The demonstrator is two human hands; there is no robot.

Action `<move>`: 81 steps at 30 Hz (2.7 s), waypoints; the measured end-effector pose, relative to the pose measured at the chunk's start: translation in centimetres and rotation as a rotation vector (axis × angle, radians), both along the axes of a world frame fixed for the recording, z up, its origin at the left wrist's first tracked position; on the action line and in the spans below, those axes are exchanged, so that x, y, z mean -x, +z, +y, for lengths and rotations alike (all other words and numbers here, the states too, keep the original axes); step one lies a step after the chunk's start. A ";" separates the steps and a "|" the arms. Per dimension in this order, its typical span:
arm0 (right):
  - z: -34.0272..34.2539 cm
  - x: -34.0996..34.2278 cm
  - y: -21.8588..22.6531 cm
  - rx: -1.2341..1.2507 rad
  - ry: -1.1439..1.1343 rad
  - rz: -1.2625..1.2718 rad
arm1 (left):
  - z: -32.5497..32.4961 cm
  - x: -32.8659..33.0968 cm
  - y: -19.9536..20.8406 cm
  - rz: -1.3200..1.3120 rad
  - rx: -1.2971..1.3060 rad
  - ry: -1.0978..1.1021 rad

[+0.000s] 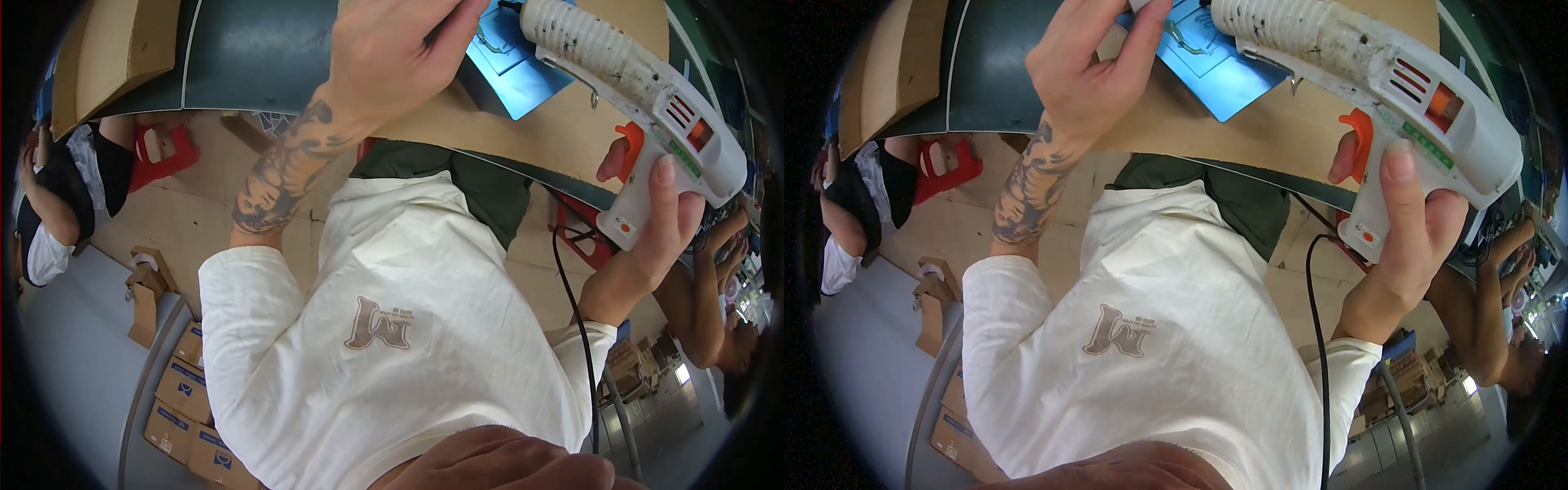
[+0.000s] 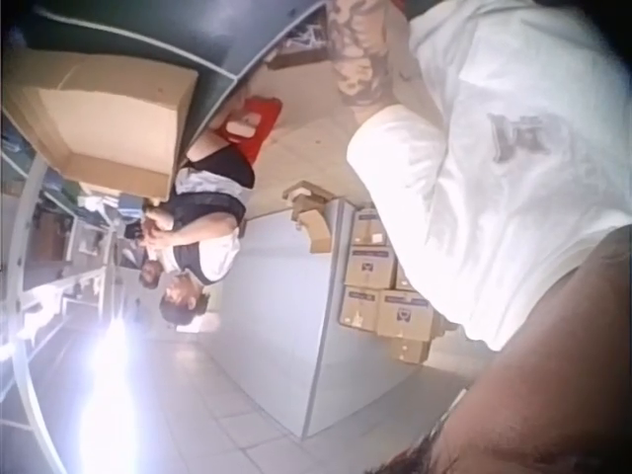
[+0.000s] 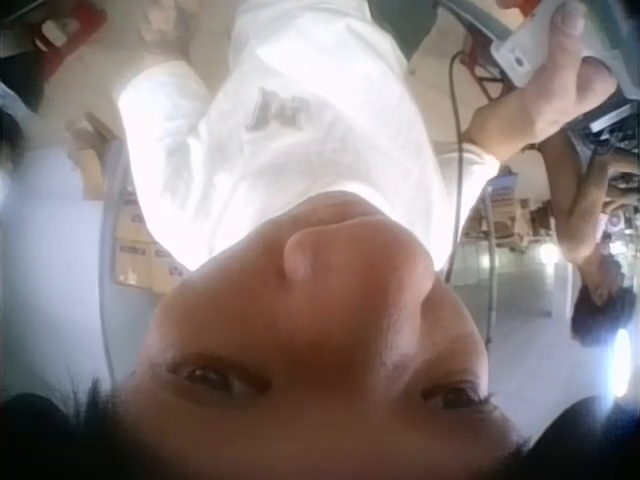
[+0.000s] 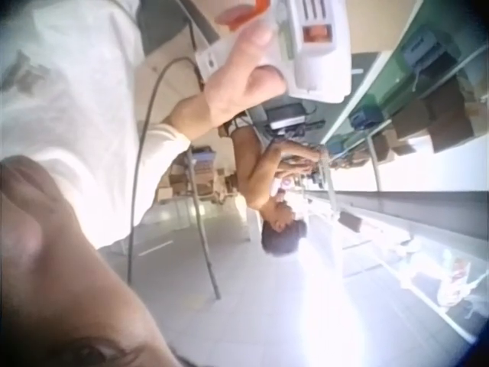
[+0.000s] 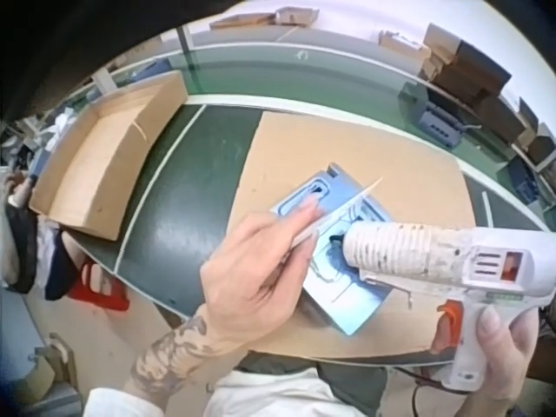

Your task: Assembling a solar-powered electronic device using a hot glue gun to secure components.

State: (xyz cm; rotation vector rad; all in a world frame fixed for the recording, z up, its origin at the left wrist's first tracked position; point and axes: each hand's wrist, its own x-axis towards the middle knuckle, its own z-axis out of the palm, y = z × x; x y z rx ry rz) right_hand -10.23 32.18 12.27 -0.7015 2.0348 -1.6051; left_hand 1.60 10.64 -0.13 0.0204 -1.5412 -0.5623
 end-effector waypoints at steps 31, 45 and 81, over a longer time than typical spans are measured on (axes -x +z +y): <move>-0.6 0.3 1.9 -0.103 0.233 0.278 | 1.2 0.1 0.4 0.033 -0.259 -0.128; 1.2 1.8 3.3 -0.153 -0.165 0.383 | 1.5 0.9 -0.1 0.104 -0.282 -0.107; 1.2 3.2 8.6 -0.678 0.484 1.653 | 1.6 0.5 0.3 0.151 -0.329 -0.136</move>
